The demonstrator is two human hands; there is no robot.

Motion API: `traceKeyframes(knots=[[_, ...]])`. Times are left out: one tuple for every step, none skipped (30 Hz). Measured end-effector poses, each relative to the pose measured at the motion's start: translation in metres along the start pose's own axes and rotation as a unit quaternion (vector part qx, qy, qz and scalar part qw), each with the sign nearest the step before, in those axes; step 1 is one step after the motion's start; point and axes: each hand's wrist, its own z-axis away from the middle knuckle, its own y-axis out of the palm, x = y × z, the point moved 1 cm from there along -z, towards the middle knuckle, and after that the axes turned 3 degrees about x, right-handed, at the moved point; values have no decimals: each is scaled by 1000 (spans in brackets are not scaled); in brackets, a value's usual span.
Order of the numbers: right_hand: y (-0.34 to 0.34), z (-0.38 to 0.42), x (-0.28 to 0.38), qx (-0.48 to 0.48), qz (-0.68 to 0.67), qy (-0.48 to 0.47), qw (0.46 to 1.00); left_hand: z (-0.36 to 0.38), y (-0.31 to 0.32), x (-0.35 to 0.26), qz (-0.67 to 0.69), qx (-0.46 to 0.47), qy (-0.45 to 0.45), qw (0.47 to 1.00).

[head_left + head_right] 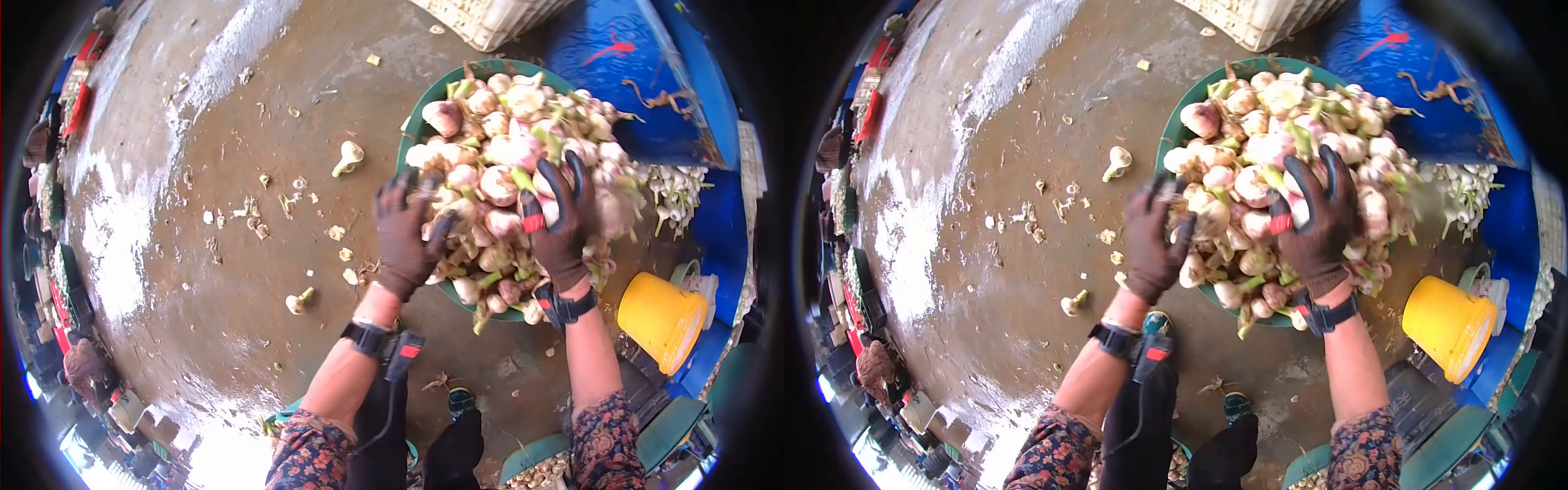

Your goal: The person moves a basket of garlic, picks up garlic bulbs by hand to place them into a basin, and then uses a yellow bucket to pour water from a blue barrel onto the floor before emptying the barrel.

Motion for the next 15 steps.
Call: traceKeyframes(knots=[[2, 0, 6, 29, 25, -12, 999, -5, -9, 24, 40, -49, -3, 998], [10, 0, 8, 30, 42, -17, 999, -16, -12, 52, 30, -78, -46, 995], [16, -1, 8, 31, 59, -26, 997, -28, -12, 82, 18, -109, -90, 990], [19, -2, 8, 42, 72, -34, 996, -38, -5, 116, -65, -92, -118, 987], [24, -2, 7, 40, 70, -27, 996, -46, 6, 148, -146, -73, -143, 976], [28, -3, 7, 40, 82, -26, 996, -56, 15, 173, -154, -27, -138, 978], [32, -4, 7, 39, 94, -27, 994, -65, 27, 195, -160, 18, -132, 978], [36, -3, 5, 50, 104, -32, 993, -68, 41, 214, -152, 69, -141, 976], [40, -1, 4, 61, 118, -19, 991, -67, 51, 232, -114, 127, -128, 977], [45, -2, 4, 69, 131, -6, 989, -64, 63, 244, -69, 152, -198, 966], [51, -8, 8, 83, 157, -18, 984, -70, 59, 242, -29, 176, -264, 948], [55, -7, 6, 70, 148, -11, 986, -71, 53, 234, -27, 179, -264, 947], [58, -5, 4, 57, 138, -4, 989, -68, 49, 218, 199, 50, -260, 943], [57, -3, 4, 71, 162, -3, 984, -69, 43, 198, 413, -86, -237, 875], [56, -2, 4, 80, 177, -2, 981, -76, 26, 165, 445, -112, -211, 863]])
